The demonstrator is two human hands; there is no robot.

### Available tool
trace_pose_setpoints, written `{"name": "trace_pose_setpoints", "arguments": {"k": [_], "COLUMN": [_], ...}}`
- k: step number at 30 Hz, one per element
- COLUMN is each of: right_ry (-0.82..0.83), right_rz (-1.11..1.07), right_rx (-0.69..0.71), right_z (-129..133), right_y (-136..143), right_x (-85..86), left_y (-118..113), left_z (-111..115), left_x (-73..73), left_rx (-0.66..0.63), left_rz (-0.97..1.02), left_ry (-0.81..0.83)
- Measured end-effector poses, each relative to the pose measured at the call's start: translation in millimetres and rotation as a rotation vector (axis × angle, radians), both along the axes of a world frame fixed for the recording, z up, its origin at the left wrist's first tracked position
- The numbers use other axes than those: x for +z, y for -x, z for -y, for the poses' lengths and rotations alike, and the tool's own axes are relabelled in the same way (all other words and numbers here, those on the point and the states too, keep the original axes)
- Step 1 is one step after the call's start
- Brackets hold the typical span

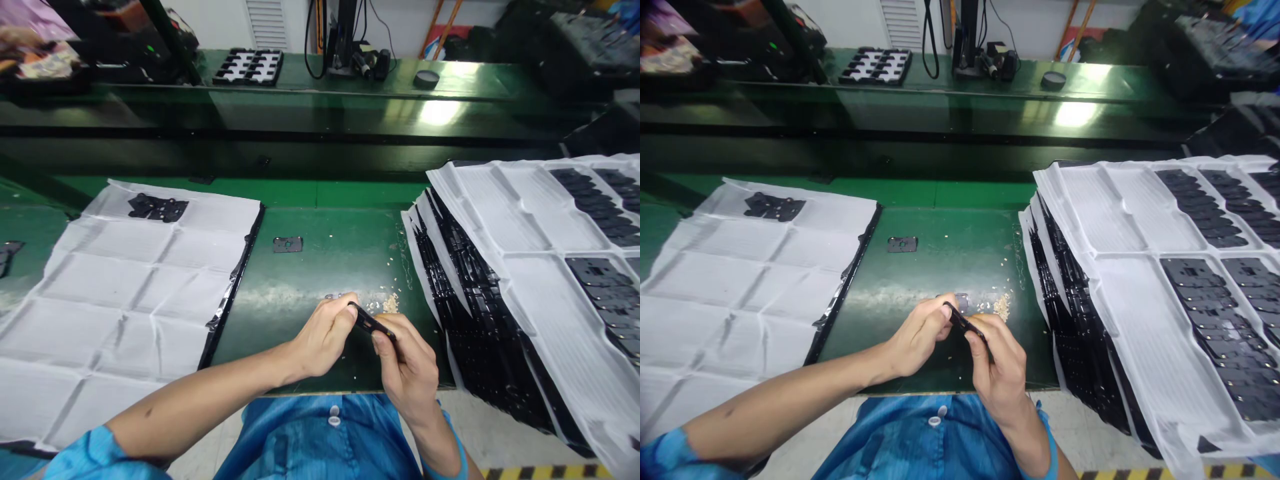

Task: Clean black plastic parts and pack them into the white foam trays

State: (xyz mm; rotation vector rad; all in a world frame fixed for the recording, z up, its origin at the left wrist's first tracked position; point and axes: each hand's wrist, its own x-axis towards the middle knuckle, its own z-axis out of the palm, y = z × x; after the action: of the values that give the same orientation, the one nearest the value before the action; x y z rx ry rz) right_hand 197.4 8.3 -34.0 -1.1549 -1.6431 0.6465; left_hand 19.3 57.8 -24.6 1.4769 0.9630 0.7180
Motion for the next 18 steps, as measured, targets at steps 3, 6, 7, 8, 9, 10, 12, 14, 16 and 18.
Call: {"name": "trace_pose_setpoints", "arguments": {"k": [3,6,7,8,9,10,12,14,16,18], "right_ry": [-0.02,-0.019,-0.018,-0.013,-0.01,-0.004,0.006,0.018,0.041,0.086], "right_rz": [0.007,0.005,0.003,0.001,0.0,-0.001,-0.002,-0.009,-0.03,-0.073], "right_rx": [0.021,0.014,0.009,0.004,0.002,0.0,-0.003,-0.008,-0.017,-0.031], "right_z": [0.5,1.5,1.8,2.1,2.4,2.6,3.1,3.6,3.7,2.8], "right_y": [0.5,0.9,1.0,1.0,0.9,0.8,0.5,0.1,-0.9,-2.9], "right_x": [-0.4,-2.4,-3.1,-3.8,-4.4,-4.9,-5.7,-6.3,-6.3,-5.2], "left_y": [-1.7,-2.8,-3.0,-3.1,-3.1,-3.2,-3.4,-3.5,-2.9,-1.3], "left_z": [-0.1,-0.4,-0.4,-0.4,-0.4,-0.2,0.2,0.9,1.8,2.6], "left_x": [1.1,3.4,4.0,4.3,4.2,3.9,2.6,1.0,-0.1,-1.0], "left_rx": [0.022,0.036,0.037,0.036,0.035,0.033,0.028,0.025,0.017,-0.008], "left_rz": [-0.009,-0.026,-0.029,-0.03,-0.028,-0.025,-0.016,-0.006,0.002,0.008], "left_ry": [-0.016,-0.019,-0.015,-0.012,-0.011,-0.012,-0.011,-0.002,0.019,0.038]}}
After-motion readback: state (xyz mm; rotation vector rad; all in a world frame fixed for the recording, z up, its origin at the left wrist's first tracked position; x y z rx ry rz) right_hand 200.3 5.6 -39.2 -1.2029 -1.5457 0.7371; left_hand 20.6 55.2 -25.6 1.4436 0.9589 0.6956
